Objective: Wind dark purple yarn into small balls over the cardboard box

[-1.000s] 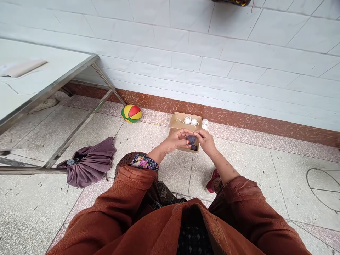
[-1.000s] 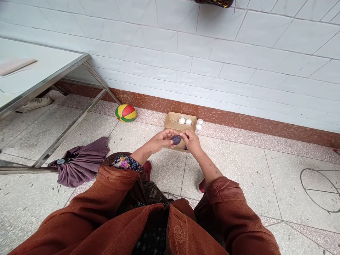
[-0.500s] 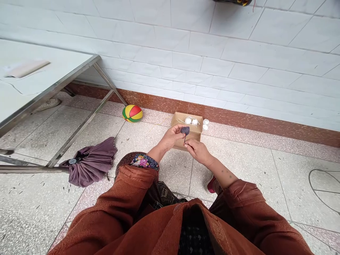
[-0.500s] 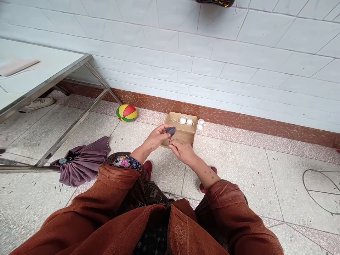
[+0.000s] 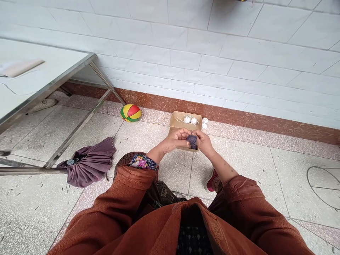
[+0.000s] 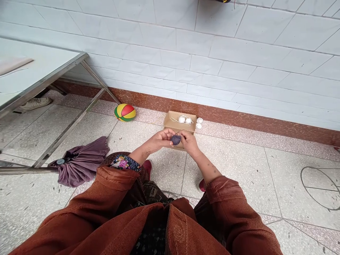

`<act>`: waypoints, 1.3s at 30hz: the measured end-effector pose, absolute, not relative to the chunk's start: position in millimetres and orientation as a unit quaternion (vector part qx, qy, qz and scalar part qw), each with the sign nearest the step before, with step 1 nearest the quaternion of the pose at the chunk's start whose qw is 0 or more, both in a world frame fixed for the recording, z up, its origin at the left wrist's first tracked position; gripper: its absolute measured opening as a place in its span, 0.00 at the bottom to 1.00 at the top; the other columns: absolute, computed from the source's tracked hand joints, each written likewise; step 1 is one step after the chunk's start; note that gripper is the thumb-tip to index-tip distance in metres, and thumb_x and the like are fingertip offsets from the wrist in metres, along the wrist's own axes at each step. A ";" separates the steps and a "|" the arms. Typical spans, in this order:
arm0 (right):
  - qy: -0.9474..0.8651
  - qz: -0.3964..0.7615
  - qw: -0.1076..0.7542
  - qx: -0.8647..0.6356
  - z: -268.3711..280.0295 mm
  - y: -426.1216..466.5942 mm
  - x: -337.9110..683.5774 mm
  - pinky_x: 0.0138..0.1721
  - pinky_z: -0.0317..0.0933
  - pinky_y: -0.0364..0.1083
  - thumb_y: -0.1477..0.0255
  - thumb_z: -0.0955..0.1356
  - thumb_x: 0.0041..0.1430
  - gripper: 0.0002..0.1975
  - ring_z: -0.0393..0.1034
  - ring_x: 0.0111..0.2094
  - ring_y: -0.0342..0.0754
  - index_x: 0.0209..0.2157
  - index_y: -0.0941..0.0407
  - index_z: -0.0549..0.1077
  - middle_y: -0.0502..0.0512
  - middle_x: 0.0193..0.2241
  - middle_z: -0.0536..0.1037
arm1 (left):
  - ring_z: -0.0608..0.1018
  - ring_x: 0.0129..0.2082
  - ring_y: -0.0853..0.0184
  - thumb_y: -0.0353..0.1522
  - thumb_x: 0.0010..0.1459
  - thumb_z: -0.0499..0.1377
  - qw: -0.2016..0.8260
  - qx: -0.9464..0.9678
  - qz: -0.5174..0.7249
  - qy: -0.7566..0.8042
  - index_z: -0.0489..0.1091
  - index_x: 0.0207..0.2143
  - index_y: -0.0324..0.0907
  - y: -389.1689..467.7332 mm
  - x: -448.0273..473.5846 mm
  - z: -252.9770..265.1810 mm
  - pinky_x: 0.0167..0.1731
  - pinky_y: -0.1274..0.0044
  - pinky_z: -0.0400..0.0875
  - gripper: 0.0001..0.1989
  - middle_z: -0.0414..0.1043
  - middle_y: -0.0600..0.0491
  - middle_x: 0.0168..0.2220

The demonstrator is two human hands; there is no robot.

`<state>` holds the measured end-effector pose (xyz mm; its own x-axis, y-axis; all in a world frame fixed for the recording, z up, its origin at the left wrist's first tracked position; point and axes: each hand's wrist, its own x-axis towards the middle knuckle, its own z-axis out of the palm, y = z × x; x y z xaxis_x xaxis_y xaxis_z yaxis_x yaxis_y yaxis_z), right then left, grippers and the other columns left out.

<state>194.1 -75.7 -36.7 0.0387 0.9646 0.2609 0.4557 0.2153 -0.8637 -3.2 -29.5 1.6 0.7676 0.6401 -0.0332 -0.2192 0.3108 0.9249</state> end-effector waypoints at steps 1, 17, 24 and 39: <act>-0.641 0.286 0.438 -0.562 -41.6 -77.1 191.9 0.39 0.68 0.48 0.60 0.64 0.70 0.14 0.74 0.34 0.50 0.35 0.53 0.76 0.53 0.31 0.80 | 0.78 0.36 0.69 0.32 0.48 0.74 0.785 0.507 0.287 0.210 0.72 0.44 0.42 -29.3 -3.8 3.0 0.39 0.76 0.71 0.21 0.78 0.53 0.40; -0.732 0.263 0.420 -0.467 -0.2 -95.1 182.4 0.41 0.68 0.48 0.59 0.64 0.74 0.16 0.74 0.35 0.49 0.36 0.53 0.77 0.54 0.32 0.79 | 0.71 0.29 0.72 0.33 0.44 0.71 0.658 0.603 0.284 0.349 0.70 0.39 0.41 -21.8 -2.7 -8.6 0.33 0.77 0.62 0.19 0.73 0.58 0.30; -0.625 0.286 0.470 -0.554 -18.5 -72.1 195.4 0.36 0.65 0.46 0.52 0.66 0.69 0.20 0.69 0.30 0.47 0.31 0.53 0.73 0.51 0.28 0.76 | 0.76 0.36 0.71 0.32 0.44 0.74 0.745 0.557 0.276 0.241 0.70 0.41 0.41 -26.6 -2.4 -2.8 0.40 0.76 0.67 0.22 0.75 0.54 0.37; -0.805 0.159 0.283 -0.497 -40.2 -98.9 171.5 0.41 0.68 0.48 0.61 0.60 0.77 0.17 0.75 0.38 0.51 0.40 0.53 0.77 0.58 0.35 0.80 | 0.77 0.38 0.69 0.29 0.42 0.71 0.643 0.514 0.419 0.383 0.70 0.39 0.41 -10.9 -3.5 -13.7 0.47 0.73 0.69 0.20 0.76 0.55 0.37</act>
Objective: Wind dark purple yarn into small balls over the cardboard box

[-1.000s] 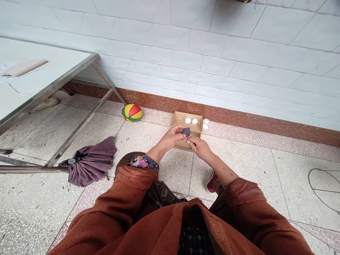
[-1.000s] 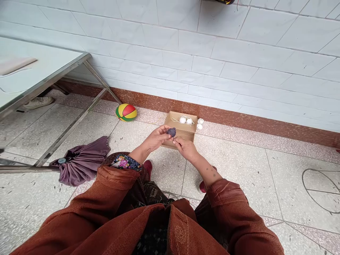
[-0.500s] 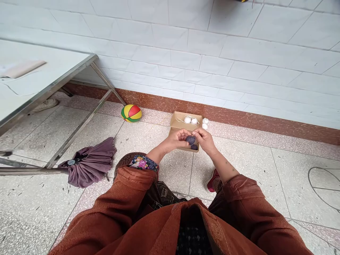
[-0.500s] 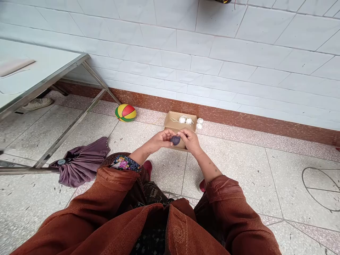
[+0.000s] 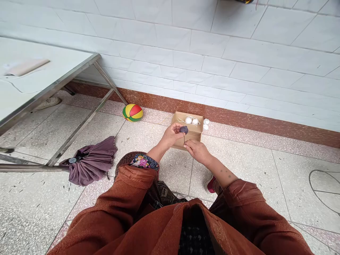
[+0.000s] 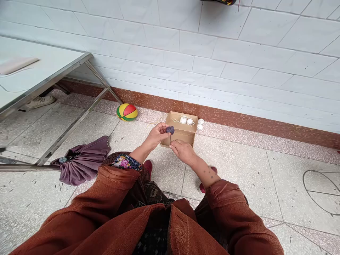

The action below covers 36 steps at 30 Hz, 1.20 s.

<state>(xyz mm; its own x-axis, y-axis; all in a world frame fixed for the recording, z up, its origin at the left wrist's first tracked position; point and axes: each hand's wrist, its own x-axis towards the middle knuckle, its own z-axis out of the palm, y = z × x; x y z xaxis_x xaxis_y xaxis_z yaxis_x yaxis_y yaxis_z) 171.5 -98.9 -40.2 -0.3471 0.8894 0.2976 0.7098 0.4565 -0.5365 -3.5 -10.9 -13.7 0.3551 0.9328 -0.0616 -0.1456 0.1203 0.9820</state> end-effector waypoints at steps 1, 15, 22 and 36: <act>-0.808 0.157 0.295 -0.485 -34.0 -100.1 172.7 0.41 0.69 0.48 0.61 0.60 0.77 0.18 0.75 0.38 0.51 0.40 0.53 0.77 0.58 0.35 0.80 | 0.77 0.37 0.69 0.29 0.42 0.70 0.626 0.527 0.416 0.398 0.70 0.38 0.41 -10.2 -3.1 -14.8 0.47 0.73 0.70 0.19 0.76 0.55 0.36; -0.656 0.229 0.417 -0.586 -37.8 -77.6 195.4 0.37 0.67 0.47 0.59 0.62 0.73 0.17 0.73 0.33 0.50 0.35 0.53 0.75 0.53 0.31 0.79 | 0.80 0.43 0.66 0.32 0.47 0.75 0.794 0.485 0.288 0.226 0.74 0.48 0.43 -25.8 -7.3 0.5 0.40 0.74 0.73 0.25 0.79 0.49 0.47; -0.792 0.171 0.266 -0.523 -46.3 -100.1 173.2 0.36 0.66 0.45 0.64 0.63 0.75 0.13 0.75 0.35 0.50 0.40 0.53 0.76 0.56 0.34 0.80 | 0.77 0.39 0.69 0.32 0.45 0.73 0.731 0.451 0.405 0.313 0.71 0.43 0.42 -14.8 -7.1 -6.0 0.41 0.76 0.70 0.22 0.77 0.53 0.40; -0.685 0.210 0.447 -0.535 -5.5 -78.6 200.1 0.41 0.68 0.49 0.56 0.63 0.73 0.19 0.73 0.35 0.51 0.34 0.52 0.76 0.54 0.31 0.79 | 0.77 0.37 0.69 0.31 0.44 0.74 0.714 0.591 0.268 0.262 0.72 0.42 0.42 -25.3 -4.1 -5.4 0.41 0.74 0.68 0.22 0.77 0.54 0.37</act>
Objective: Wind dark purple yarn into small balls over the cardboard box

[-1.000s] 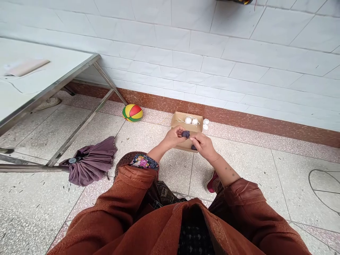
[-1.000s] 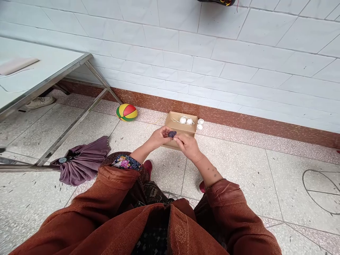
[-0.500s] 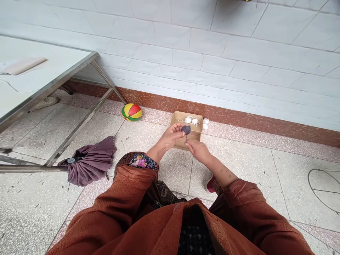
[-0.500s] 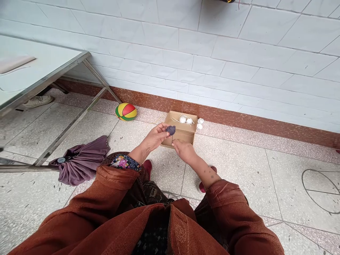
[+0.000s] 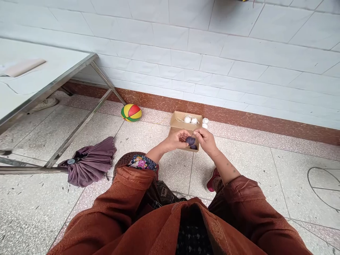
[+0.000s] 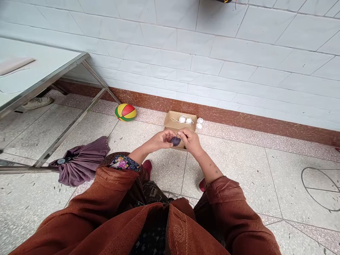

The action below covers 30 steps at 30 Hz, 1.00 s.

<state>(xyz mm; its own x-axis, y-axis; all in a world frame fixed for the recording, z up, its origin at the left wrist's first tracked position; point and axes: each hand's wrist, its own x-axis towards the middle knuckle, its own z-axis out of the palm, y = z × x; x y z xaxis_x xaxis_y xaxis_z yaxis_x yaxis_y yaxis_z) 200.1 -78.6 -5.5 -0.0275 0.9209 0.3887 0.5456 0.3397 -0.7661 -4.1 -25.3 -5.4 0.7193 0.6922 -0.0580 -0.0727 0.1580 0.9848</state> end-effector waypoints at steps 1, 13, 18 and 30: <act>-0.676 0.217 0.448 -0.544 -11.1 -76.2 200.6 0.40 0.68 0.49 0.56 0.63 0.73 0.19 0.73 0.34 0.51 0.33 0.52 0.75 0.54 0.31 0.78 | 0.78 0.39 0.68 0.31 0.44 0.74 0.732 0.577 0.269 0.243 0.73 0.44 0.42 -26.4 -4.4 -4.3 0.43 0.73 0.69 0.24 0.78 0.52 0.40; -0.856 0.146 0.176 -0.464 -42.3 -105.9 164.2 0.36 0.64 0.44 0.68 0.64 0.76 0.10 0.73 0.35 0.48 0.42 0.54 0.76 0.55 0.34 0.79 | 0.79 0.45 0.65 0.30 0.45 0.71 0.639 0.531 0.443 0.336 0.75 0.45 0.41 -10.8 -6.0 -8.5 0.51 0.72 0.72 0.22 0.80 0.50 0.44; -0.854 0.106 0.286 -0.422 -7.6 -107.4 177.6 0.38 0.65 0.46 0.65 0.62 0.77 0.14 0.73 0.35 0.49 0.41 0.54 0.78 0.55 0.33 0.78 | 0.78 0.37 0.69 0.27 0.43 0.69 0.583 0.609 0.386 0.373 0.74 0.42 0.40 -13.5 -3.6 -10.1 0.42 0.75 0.71 0.21 0.78 0.52 0.39; -0.661 0.196 0.405 -0.600 -41.9 -77.2 193.6 0.35 0.65 0.46 0.60 0.60 0.76 0.18 0.73 0.32 0.49 0.35 0.52 0.73 0.52 0.30 0.77 | 0.79 0.45 0.66 0.31 0.48 0.73 0.763 0.483 0.364 0.227 0.72 0.49 0.45 -27.5 -2.0 -8.5 0.50 0.72 0.70 0.25 0.78 0.51 0.45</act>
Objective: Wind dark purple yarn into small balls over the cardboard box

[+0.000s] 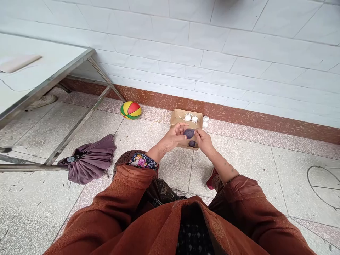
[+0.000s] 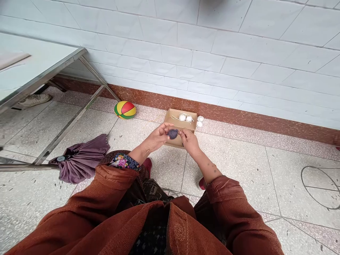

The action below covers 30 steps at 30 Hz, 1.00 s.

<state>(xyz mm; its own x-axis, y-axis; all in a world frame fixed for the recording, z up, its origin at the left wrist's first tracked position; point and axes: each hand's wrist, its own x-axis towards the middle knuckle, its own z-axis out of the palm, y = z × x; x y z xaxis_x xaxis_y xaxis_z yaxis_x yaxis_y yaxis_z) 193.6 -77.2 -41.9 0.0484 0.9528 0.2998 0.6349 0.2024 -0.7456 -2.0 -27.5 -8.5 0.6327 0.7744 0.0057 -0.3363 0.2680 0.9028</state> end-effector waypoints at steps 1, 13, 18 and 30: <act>-0.673 0.203 0.375 -0.604 -47.7 -80.4 189.2 0.34 0.64 0.45 0.61 0.60 0.76 0.17 0.72 0.32 0.49 0.36 0.52 0.73 0.52 0.30 0.77 | 0.79 0.47 0.65 0.32 0.48 0.73 0.765 0.470 0.378 0.226 0.72 0.49 0.45 -26.1 -2.6 -7.8 0.51 0.71 0.71 0.25 0.78 0.51 0.46; -0.811 0.145 0.353 -0.443 -4.1 -101.9 174.5 0.40 0.67 0.48 0.63 0.60 0.78 0.16 0.73 0.35 0.50 0.41 0.53 0.76 0.56 0.33 0.78 | 0.77 0.36 0.70 0.29 0.45 0.68 0.617 0.563 0.389 0.387 0.72 0.42 0.41 -11.0 -6.5 -11.6 0.43 0.73 0.70 0.19 0.77 0.54 0.38; -0.715 0.148 0.467 -0.499 9.3 -85.4 195.6 0.40 0.67 0.48 0.60 0.62 0.76 0.16 0.73 0.36 0.50 0.37 0.52 0.75 0.54 0.33 0.78 | 0.76 0.34 0.70 0.29 0.46 0.69 0.653 0.612 0.292 0.338 0.72 0.40 0.40 -20.7 -4.3 -12.2 0.41 0.73 0.69 0.17 0.77 0.54 0.35; -0.734 0.229 0.281 -0.575 -46.8 -89.3 182.1 0.40 0.67 0.47 0.68 0.62 0.73 0.09 0.75 0.39 0.52 0.44 0.52 0.74 0.57 0.38 0.80 | 0.79 0.43 0.66 0.30 0.47 0.70 0.705 0.531 0.347 0.316 0.72 0.46 0.41 -16.6 -5.3 -10.7 0.53 0.68 0.70 0.22 0.78 0.50 0.44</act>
<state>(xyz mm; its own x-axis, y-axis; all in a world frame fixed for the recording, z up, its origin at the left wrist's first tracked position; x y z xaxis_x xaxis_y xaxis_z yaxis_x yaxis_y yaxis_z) 182.1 -89.3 -46.8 -0.1810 0.9720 0.1498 0.7148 0.2346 -0.6588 -5.3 -16.6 -10.7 0.5591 0.8254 -0.0778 -0.1531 0.1951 0.9688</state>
